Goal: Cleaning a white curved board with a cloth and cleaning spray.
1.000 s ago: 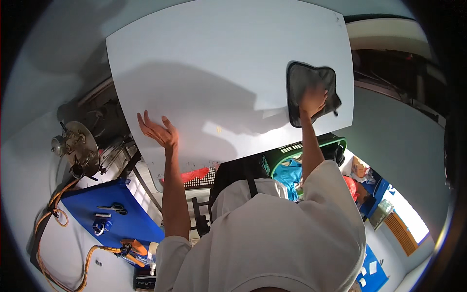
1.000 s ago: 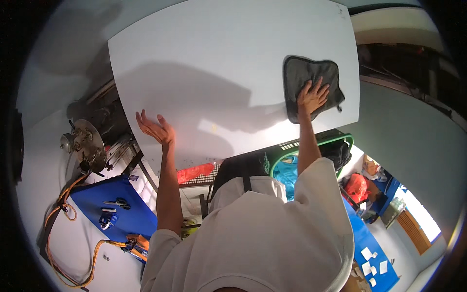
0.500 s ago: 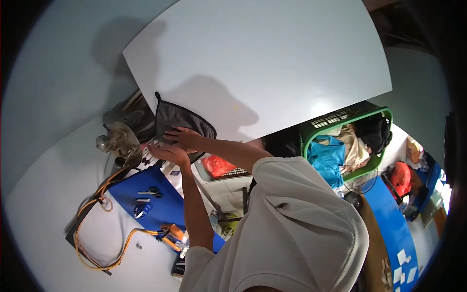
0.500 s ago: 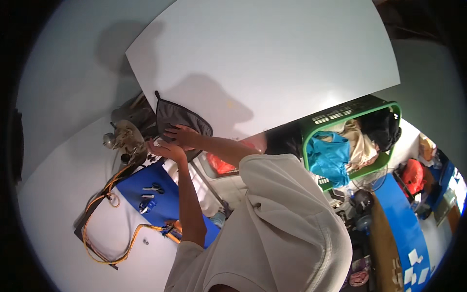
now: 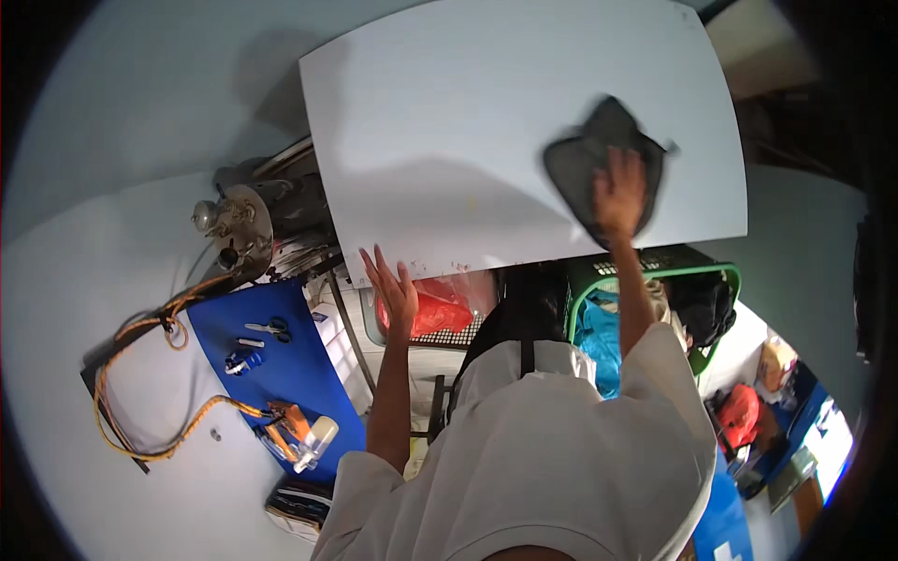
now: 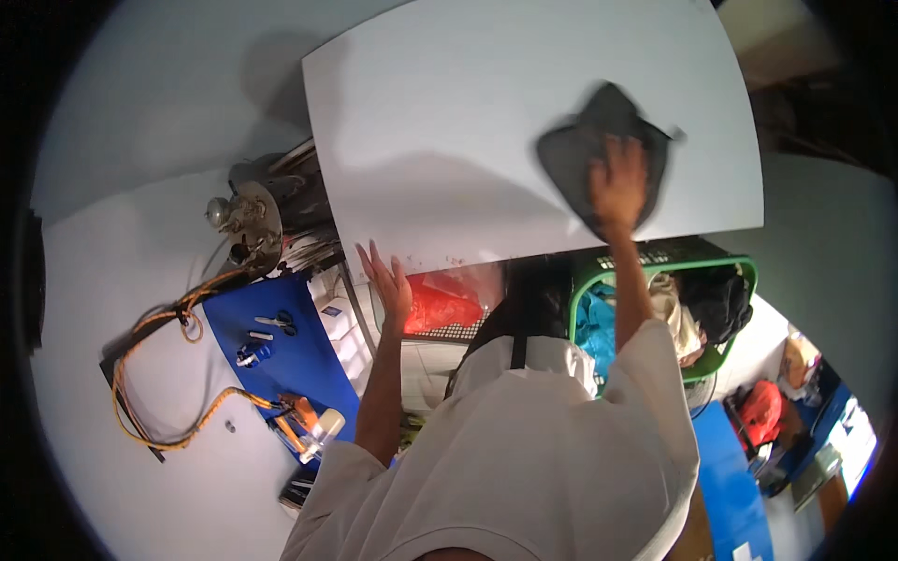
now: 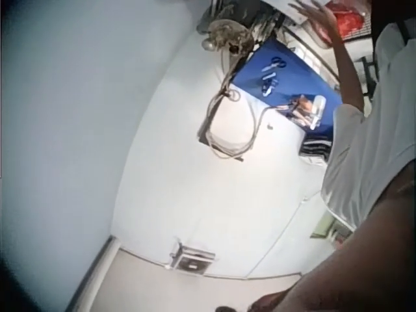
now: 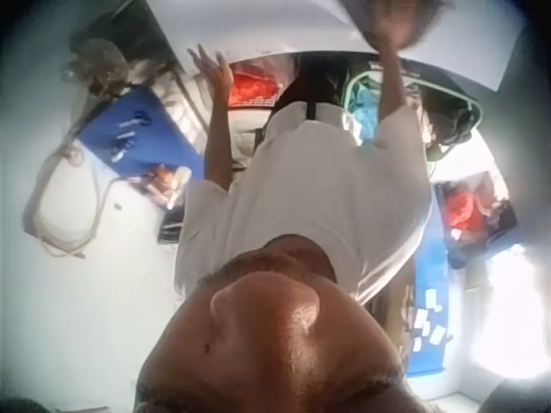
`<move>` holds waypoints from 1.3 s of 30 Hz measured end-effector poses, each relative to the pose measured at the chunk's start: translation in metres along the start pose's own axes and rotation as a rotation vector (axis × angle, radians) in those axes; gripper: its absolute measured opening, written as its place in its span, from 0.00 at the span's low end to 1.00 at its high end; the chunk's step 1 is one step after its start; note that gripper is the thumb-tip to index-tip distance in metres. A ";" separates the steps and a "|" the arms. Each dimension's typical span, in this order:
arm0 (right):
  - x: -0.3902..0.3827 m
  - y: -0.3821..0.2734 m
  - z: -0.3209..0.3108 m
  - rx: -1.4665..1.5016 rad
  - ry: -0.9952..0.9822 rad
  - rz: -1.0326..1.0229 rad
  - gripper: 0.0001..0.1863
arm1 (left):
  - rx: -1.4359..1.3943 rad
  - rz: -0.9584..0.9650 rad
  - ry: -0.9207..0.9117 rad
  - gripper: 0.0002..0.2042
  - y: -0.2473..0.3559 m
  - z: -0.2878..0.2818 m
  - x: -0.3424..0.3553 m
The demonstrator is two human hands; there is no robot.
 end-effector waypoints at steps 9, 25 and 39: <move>-0.085 -0.144 0.085 -0.102 -0.105 -0.088 0.32 | 0.022 -0.343 -0.003 0.35 -0.046 0.006 -0.162; -0.080 -0.003 -0.019 0.055 0.014 0.067 0.34 | 0.041 -0.242 -0.087 0.36 -0.050 0.020 -0.147; -0.008 0.283 -0.088 -0.359 0.346 0.785 0.34 | 0.237 -0.060 -0.138 0.33 -0.027 0.024 0.047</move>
Point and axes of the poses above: each hand's wrist, its own x-axis towards the middle knuckle, its own z-axis out of the palm, y = z × x, the point moved 6 cm from there along x, towards the middle knuckle, and after that the axes turned 6 degrees about x, right-handed, at the moved point
